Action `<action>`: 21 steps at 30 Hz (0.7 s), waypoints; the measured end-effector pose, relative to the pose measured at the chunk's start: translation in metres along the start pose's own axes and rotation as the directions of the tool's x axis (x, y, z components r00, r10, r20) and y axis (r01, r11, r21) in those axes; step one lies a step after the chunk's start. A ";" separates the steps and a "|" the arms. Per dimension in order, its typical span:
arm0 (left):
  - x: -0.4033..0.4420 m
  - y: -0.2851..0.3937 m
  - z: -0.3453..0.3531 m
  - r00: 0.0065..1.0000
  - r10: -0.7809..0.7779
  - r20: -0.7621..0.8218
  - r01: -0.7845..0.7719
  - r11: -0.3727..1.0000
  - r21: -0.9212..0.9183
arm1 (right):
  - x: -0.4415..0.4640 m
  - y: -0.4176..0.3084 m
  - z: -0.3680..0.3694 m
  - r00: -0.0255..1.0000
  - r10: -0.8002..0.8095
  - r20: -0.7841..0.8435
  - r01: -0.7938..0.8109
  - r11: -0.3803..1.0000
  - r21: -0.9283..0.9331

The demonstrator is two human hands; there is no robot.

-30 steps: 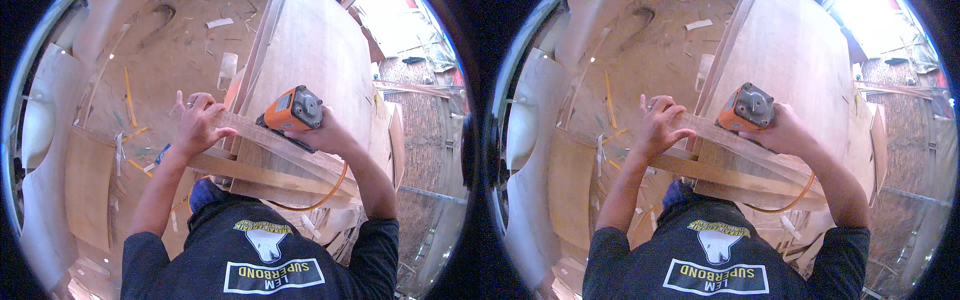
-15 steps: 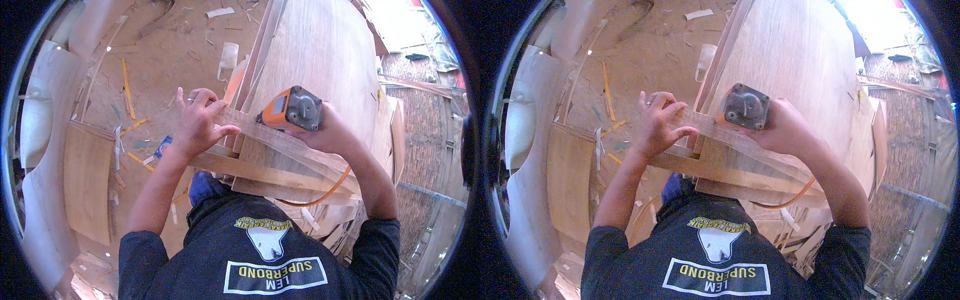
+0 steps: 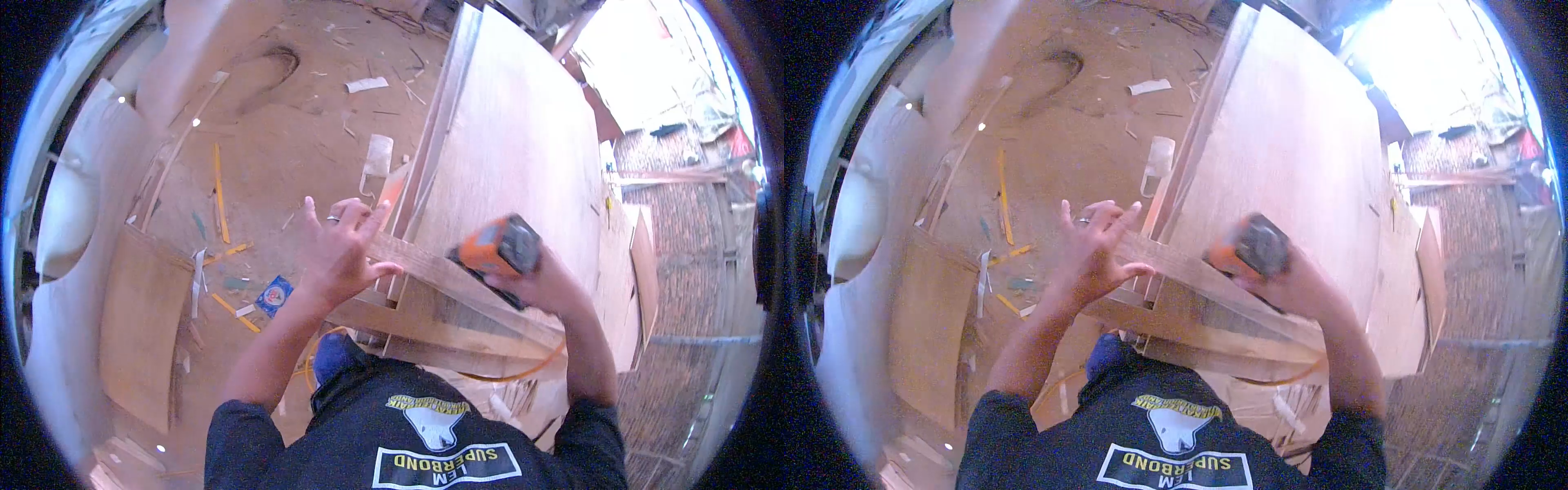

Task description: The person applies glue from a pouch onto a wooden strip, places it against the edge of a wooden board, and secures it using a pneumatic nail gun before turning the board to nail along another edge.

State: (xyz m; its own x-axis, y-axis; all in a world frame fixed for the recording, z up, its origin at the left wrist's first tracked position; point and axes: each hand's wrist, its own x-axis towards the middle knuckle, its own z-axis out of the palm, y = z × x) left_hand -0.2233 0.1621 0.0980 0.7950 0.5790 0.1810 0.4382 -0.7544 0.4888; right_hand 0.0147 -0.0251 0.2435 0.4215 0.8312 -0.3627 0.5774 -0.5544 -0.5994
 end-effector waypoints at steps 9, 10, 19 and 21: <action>-0.013 0.012 -0.012 0.959 -0.069 -0.276 0.032 0.990 -0.138 | -0.131 0.072 -0.045 0.871 0.319 -0.374 -0.284 0.947 0.147; -0.016 0.015 -0.008 0.951 -0.087 -0.295 0.036 0.984 -0.174 | -0.144 0.071 -0.045 0.834 0.388 -0.392 -0.322 0.920 0.224; -0.004 0.100 0.049 0.946 0.081 -0.314 -0.146 0.971 -0.188 | -0.268 0.200 -0.046 0.494 0.695 -0.523 -0.283 0.697 0.658; 0.015 0.083 0.080 0.950 0.131 -0.284 -0.196 0.957 -0.214 | -0.254 0.202 -0.027 0.368 0.754 -0.545 -0.295 0.650 0.700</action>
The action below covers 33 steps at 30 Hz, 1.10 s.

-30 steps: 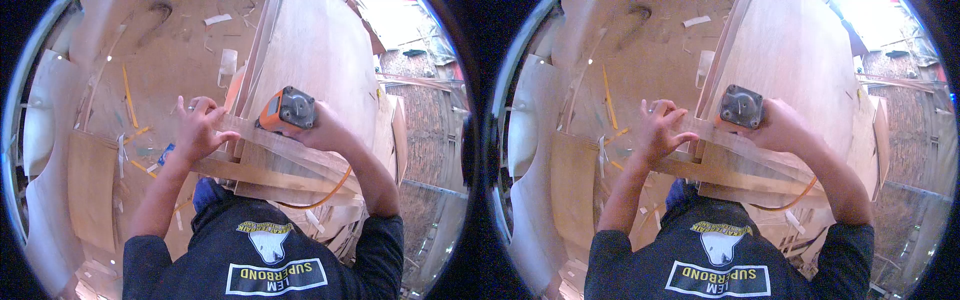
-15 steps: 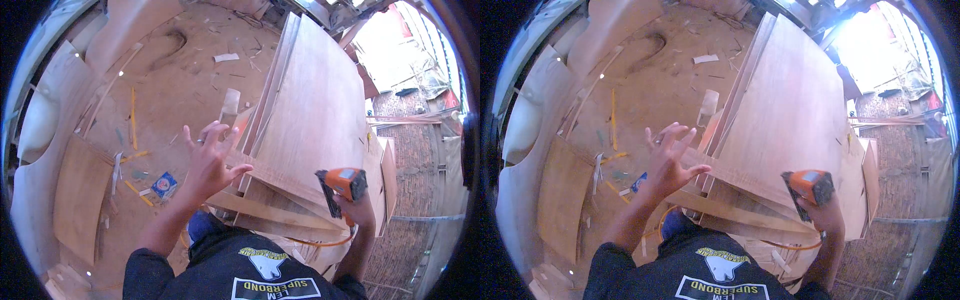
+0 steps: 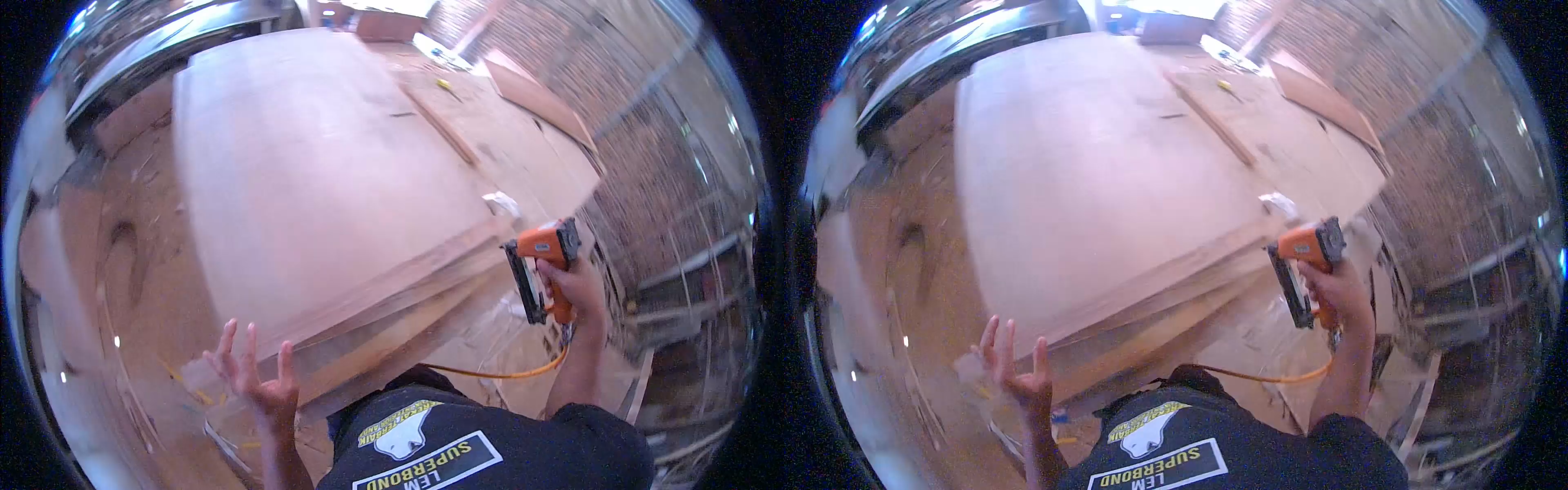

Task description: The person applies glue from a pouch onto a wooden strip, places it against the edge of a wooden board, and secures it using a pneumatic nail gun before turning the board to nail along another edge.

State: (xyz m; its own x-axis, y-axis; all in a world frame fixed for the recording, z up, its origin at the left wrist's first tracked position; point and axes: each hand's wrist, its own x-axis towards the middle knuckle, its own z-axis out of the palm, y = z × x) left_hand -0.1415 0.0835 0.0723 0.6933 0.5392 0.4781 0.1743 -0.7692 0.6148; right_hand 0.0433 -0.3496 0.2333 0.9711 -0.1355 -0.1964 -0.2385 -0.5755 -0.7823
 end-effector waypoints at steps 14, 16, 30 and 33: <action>-0.001 0.142 0.148 0.981 -0.074 0.178 0.006 0.936 0.352 | 0.364 0.316 -0.152 0.986 0.167 -0.023 -0.168 0.986 -0.006; -0.002 0.154 0.147 0.984 -0.121 0.133 0.056 0.909 0.412 | 0.447 0.374 -0.146 0.969 0.168 -0.180 -0.220 0.918 -0.331; -0.035 0.172 0.122 0.949 -0.250 -0.193 0.313 0.825 0.470 | 0.502 0.291 -0.075 1.000 0.020 -0.023 -0.030 0.803 -0.595; -0.029 0.158 0.115 0.937 -0.236 -0.256 0.329 0.841 0.430 | 0.463 0.214 -0.057 0.951 -0.240 0.196 0.289 0.914 -0.284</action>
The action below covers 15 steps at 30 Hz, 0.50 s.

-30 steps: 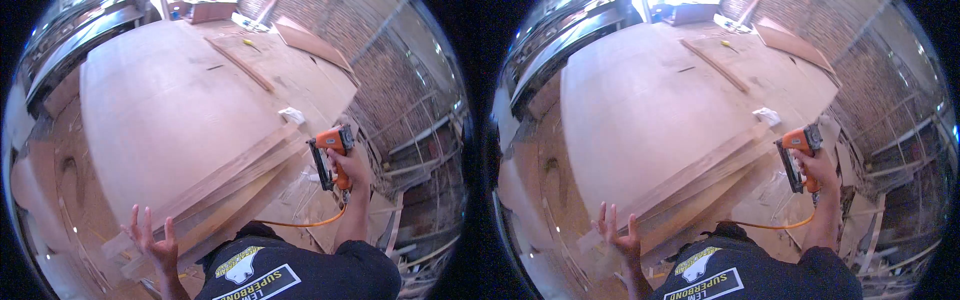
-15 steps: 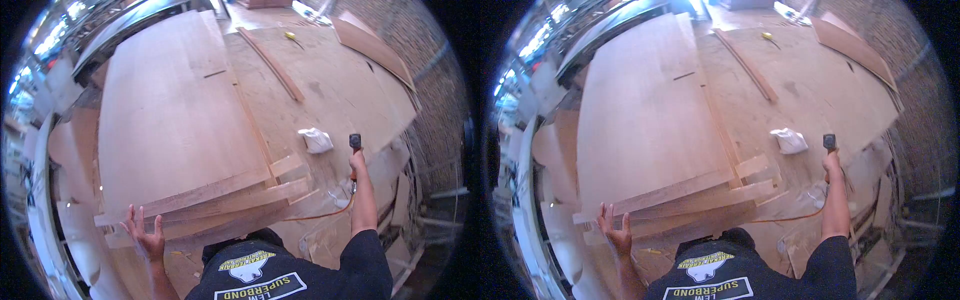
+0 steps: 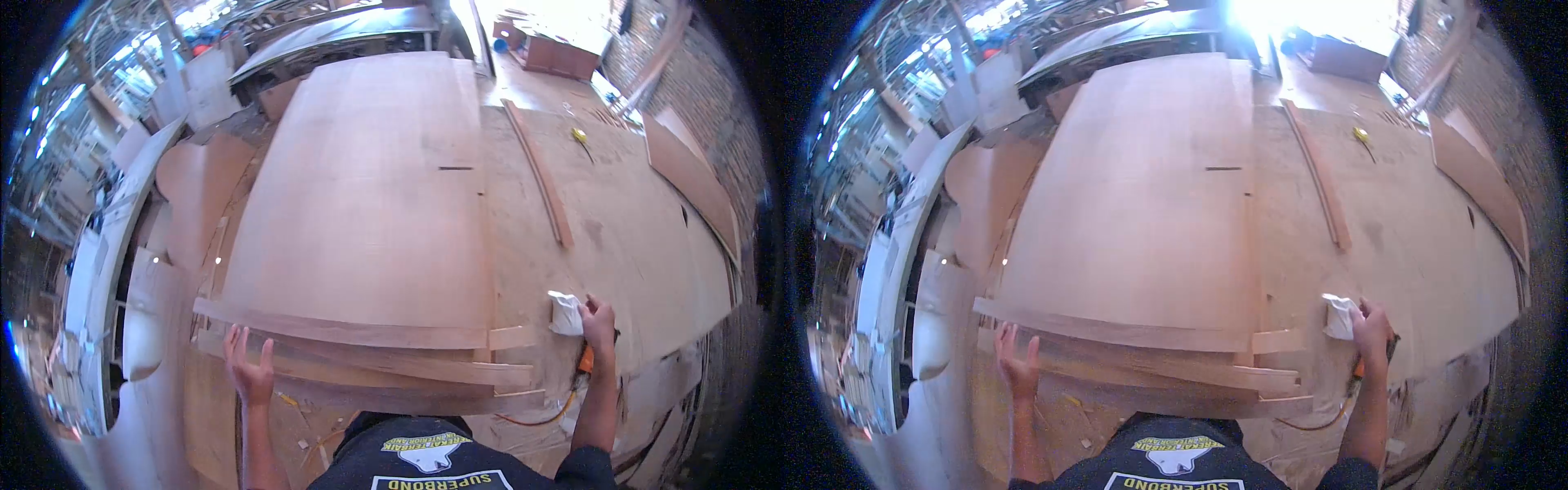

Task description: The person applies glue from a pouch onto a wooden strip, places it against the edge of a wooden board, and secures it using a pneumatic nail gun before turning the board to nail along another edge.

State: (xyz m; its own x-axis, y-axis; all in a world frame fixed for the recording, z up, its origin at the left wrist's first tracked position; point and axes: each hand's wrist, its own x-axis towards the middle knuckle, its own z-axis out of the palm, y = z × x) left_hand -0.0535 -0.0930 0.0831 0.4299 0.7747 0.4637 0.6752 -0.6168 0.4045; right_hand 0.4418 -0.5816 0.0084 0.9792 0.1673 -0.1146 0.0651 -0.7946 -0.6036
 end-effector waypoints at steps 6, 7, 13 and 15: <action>0.053 -0.069 0.019 0.998 -0.010 -0.056 0.011 1.000 0.004 | -0.083 -0.168 0.052 0.894 -0.408 0.184 0.413 0.911 0.011; 0.064 -0.087 0.026 0.998 0.003 -0.058 -0.003 1.000 0.007 | -0.089 -0.179 0.067 0.894 -0.400 0.200 0.423 0.902 -0.084; 0.122 -0.156 0.056 0.994 0.085 -0.068 -0.096 0.979 -0.181 | -0.121 -0.207 0.113 0.902 -0.413 0.128 0.433 0.861 -0.267; 0.138 -0.159 0.051 0.989 0.049 0.140 -0.050 0.999 0.003 | -0.125 -0.208 0.129 0.912 -0.410 0.031 0.408 0.892 -0.198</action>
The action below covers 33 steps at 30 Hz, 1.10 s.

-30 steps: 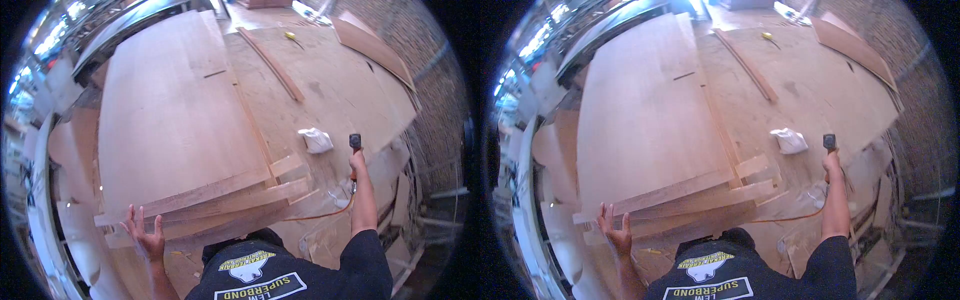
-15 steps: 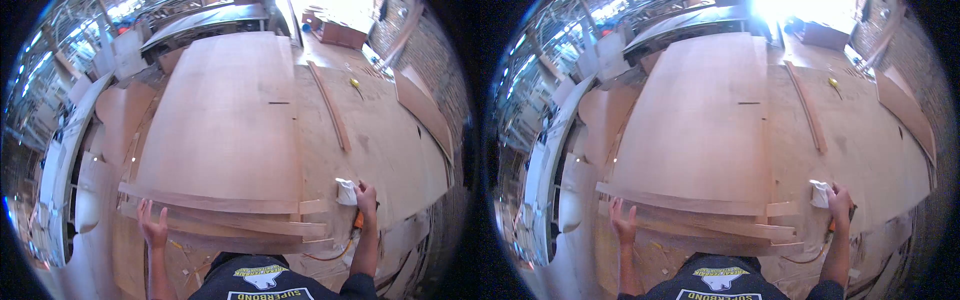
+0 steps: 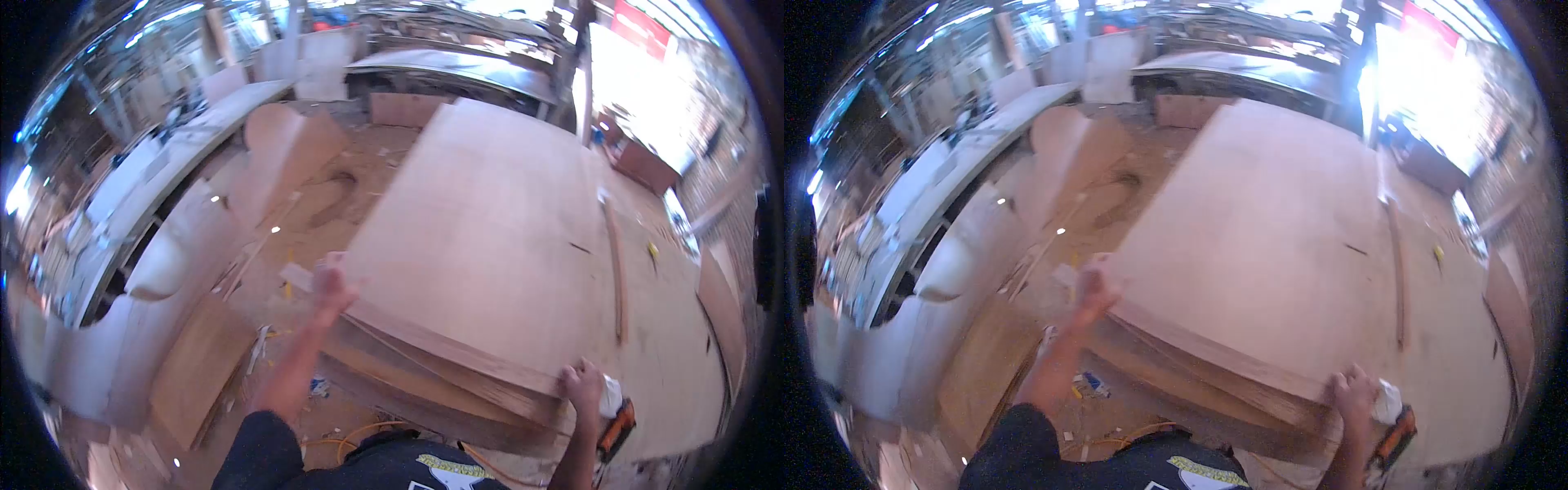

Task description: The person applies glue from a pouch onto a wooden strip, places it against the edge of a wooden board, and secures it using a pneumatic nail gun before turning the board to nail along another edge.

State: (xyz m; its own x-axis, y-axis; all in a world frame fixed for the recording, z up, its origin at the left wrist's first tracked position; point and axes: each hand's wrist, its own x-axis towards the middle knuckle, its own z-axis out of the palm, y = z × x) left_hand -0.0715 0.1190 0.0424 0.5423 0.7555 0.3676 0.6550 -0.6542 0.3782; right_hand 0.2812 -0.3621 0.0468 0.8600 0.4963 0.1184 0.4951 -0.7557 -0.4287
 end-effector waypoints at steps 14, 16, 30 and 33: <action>0.046 -0.039 -0.008 0.929 -0.278 0.246 0.240 0.955 0.174 | -0.022 -0.033 0.030 0.990 0.141 0.029 -0.144 0.975 0.172; 0.060 -0.066 0.004 0.901 -0.354 0.251 0.328 0.934 0.141 | -0.031 -0.050 0.032 0.990 0.138 0.035 -0.142 0.969 0.200; 0.095 -0.140 -0.041 0.807 -0.455 0.378 0.342 0.880 0.330 | -0.112 -0.136 0.024 0.989 0.126 0.075 -0.134 0.984 0.115; 0.068 -0.160 -0.051 0.807 -0.444 0.390 0.316 0.882 0.350 | -0.135 -0.131 0.020 0.972 0.177 0.153 -0.190 0.979 0.075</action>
State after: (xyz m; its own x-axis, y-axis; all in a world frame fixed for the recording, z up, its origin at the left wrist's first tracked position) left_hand -0.1665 0.2733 0.0505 0.3521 0.9139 -0.2021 0.9331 -0.3258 0.1525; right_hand 0.0974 -0.3214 0.0686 0.9048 0.4145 -0.0977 0.3123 -0.8018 -0.5096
